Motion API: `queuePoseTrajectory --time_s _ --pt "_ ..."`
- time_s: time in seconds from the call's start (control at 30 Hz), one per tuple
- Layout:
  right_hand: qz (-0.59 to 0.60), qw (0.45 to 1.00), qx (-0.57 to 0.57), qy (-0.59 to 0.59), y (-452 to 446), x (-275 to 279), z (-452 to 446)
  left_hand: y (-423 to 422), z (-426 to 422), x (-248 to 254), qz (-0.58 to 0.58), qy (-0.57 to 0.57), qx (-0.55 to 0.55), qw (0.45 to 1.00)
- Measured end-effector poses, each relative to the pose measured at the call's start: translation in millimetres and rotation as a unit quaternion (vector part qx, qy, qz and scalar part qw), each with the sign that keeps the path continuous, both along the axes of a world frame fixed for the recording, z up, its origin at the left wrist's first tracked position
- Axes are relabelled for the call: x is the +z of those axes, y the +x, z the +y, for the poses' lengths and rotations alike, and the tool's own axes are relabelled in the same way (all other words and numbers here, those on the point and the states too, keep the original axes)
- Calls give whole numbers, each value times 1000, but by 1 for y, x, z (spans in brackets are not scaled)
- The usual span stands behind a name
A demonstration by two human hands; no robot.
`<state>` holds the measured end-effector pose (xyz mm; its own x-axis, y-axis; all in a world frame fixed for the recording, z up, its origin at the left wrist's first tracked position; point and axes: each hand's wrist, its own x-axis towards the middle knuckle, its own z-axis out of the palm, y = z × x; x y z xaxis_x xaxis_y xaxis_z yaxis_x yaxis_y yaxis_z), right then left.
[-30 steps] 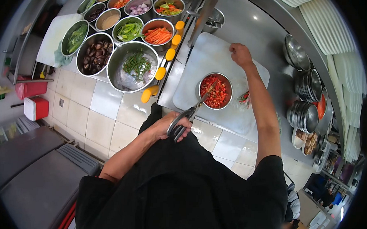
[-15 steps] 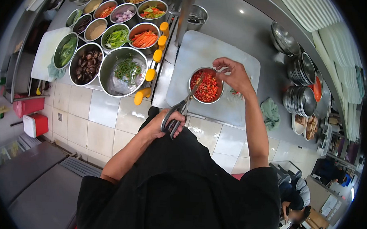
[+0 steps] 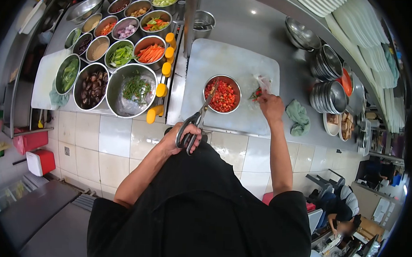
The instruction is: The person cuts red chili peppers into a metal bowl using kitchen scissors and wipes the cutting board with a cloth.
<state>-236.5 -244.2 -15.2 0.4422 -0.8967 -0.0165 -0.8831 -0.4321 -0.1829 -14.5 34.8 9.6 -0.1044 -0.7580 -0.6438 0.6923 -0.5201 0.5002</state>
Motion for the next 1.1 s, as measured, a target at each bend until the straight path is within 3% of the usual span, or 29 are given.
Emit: queuePoseTrajectory --time_s 0.37,0.73,1.1 --pt "-26 991 -134 16 10 -20 10 2 0 -1 -1 -20 1 1000" --pt "-130 977 -164 33 -11 26 46 3 3 -1 -9 -11 -5 1000" --pt "-224 950 -186 114 -29 -23 57 3 -1 5 -22 -13 -12 1000"
